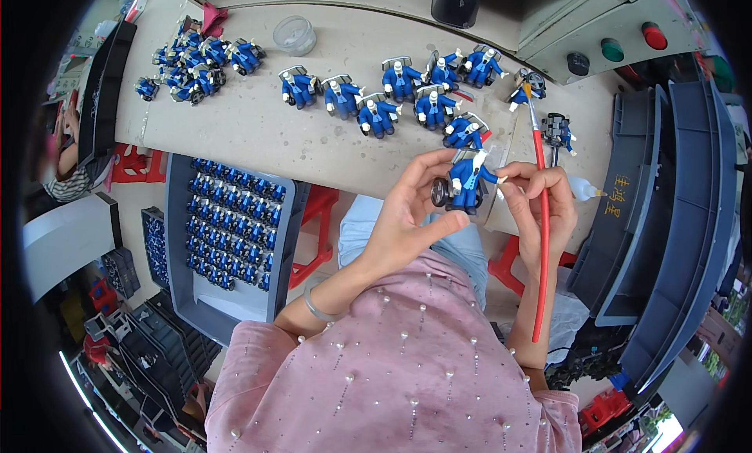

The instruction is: Assembling small plastic robot toy figures at a factory workbench.

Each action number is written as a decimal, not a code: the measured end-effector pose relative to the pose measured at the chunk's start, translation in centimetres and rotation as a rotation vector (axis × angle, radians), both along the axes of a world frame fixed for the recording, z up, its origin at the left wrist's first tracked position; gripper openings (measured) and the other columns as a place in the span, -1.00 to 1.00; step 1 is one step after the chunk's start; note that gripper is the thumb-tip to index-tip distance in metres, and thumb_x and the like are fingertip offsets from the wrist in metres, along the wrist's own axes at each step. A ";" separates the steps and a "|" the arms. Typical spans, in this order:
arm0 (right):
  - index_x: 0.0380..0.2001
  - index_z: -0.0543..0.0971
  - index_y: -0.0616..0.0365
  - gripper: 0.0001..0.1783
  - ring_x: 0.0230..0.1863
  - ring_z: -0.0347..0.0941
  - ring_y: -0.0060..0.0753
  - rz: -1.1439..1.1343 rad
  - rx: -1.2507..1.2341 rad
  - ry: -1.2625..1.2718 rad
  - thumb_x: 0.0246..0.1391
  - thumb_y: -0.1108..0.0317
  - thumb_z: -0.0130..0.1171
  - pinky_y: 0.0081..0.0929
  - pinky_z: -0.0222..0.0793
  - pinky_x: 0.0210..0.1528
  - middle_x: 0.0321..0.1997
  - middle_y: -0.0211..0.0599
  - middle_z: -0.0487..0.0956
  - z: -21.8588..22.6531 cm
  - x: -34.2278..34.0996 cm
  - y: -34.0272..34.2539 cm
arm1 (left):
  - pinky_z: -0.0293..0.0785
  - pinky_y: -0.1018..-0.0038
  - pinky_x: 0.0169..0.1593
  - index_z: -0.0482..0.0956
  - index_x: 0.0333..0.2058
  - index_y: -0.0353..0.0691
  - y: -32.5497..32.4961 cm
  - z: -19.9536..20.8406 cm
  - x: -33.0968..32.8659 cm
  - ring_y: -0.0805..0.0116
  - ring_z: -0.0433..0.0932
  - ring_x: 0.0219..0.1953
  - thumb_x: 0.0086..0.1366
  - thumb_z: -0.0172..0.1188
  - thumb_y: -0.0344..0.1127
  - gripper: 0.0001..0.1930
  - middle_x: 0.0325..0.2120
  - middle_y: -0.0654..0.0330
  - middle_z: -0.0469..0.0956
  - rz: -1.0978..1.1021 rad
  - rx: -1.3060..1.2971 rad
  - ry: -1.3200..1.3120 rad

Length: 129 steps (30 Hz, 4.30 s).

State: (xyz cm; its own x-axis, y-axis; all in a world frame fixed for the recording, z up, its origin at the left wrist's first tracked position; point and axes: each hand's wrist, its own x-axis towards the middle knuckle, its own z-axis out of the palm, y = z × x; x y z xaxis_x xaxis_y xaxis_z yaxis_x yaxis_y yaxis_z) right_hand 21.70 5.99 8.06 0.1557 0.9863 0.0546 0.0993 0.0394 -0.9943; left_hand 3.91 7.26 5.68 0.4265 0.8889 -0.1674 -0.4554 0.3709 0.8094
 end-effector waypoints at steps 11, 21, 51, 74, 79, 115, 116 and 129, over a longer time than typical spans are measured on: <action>-0.43 0.33 0.17 -0.80 -0.17 0.48 -0.51 0.003 -0.006 -0.081 0.04 0.69 0.10 -0.54 0.38 -0.04 -0.19 -0.07 0.59 -0.6 0.0 0.1 | 0.40 0.43 0.03 0.28 0.12 -0.28 -0.1 -0.5 0.0 0.33 0.44 0.00 -0.06 0.38 -0.48 -0.28 -0.05 0.10 0.43 0.136 0.329 0.362; -0.45 0.34 0.14 -0.80 -0.18 0.47 -0.50 -0.004 -0.034 0.044 0.04 0.60 0.16 -0.54 0.35 -0.07 -0.21 -0.08 0.59 0.5 -0.5 0.7 | 0.44 0.45 -0.01 0.29 0.10 -0.34 0.0 -0.1 -0.2 0.31 0.47 0.00 -0.08 0.38 -0.54 -0.29 -0.04 0.03 0.43 0.084 0.491 0.584; -0.48 0.24 0.06 -0.67 -0.20 0.48 -0.46 -0.051 0.097 0.158 0.01 0.65 0.18 -0.53 0.35 -0.11 -0.29 -0.04 0.58 -0.1 0.0 0.5 | 0.40 0.43 0.04 0.17 0.18 -0.25 0.0 0.1 0.0 0.35 0.38 0.06 -0.02 0.42 -0.46 -0.20 0.05 0.09 0.30 -0.053 0.039 -0.050; -0.47 0.24 0.07 -0.69 -0.14 0.48 -0.40 -0.025 0.125 0.139 0.04 0.66 0.15 -0.47 0.37 -0.09 -0.30 -0.04 0.60 -0.8 0.0 0.6 | 0.51 0.40 -0.04 0.38 0.05 -0.28 0.0 -0.2 0.1 0.22 0.51 -0.05 -0.10 0.38 -0.54 -0.35 0.00 0.05 0.44 0.241 0.507 0.406; -0.46 0.25 0.08 -0.70 -0.16 0.48 -0.41 -0.017 0.128 0.153 0.04 0.67 0.14 -0.48 0.38 -0.11 -0.29 -0.04 0.60 -0.9 0.0 0.6 | 0.51 0.40 -0.06 0.39 0.04 -0.27 0.1 -0.2 0.1 0.23 0.52 -0.06 -0.10 0.38 -0.53 -0.36 -0.02 0.07 0.46 0.239 0.506 0.416; -0.52 0.26 0.03 -0.64 -0.15 0.44 -0.39 0.025 0.202 -0.039 -0.06 0.64 0.25 -0.37 0.27 0.06 -0.34 -0.06 0.62 0.5 -0.2 0.7 | 0.40 0.42 0.00 0.29 0.05 -0.28 -0.3 -0.7 -0.4 0.36 0.45 -0.03 0.11 0.26 -0.51 -0.48 -0.05 0.10 0.41 0.071 0.313 0.174; -0.52 0.27 0.04 -0.65 -0.15 0.43 -0.40 0.049 0.215 -0.078 -0.07 0.64 0.26 -0.37 0.26 0.05 -0.35 -0.09 0.62 0.6 -0.1 0.8 | 0.40 0.42 0.00 0.29 0.05 -0.28 -0.4 -0.7 -0.4 0.36 0.45 -0.03 0.11 0.26 -0.51 -0.48 -0.05 0.10 0.41 0.069 0.312 0.174; -0.52 0.32 0.07 -0.69 -0.30 0.41 -0.55 0.071 -0.079 0.183 -0.10 0.57 0.30 -0.58 0.31 -0.19 -0.39 -0.21 0.54 0.2 0.2 1.3 | 0.40 0.49 -0.30 0.16 0.14 -0.25 -0.9 -1.7 -0.3 0.28 0.52 -0.32 0.46 -0.40 0.03 -0.49 -0.23 -0.15 0.52 -0.340 -0.300 -0.305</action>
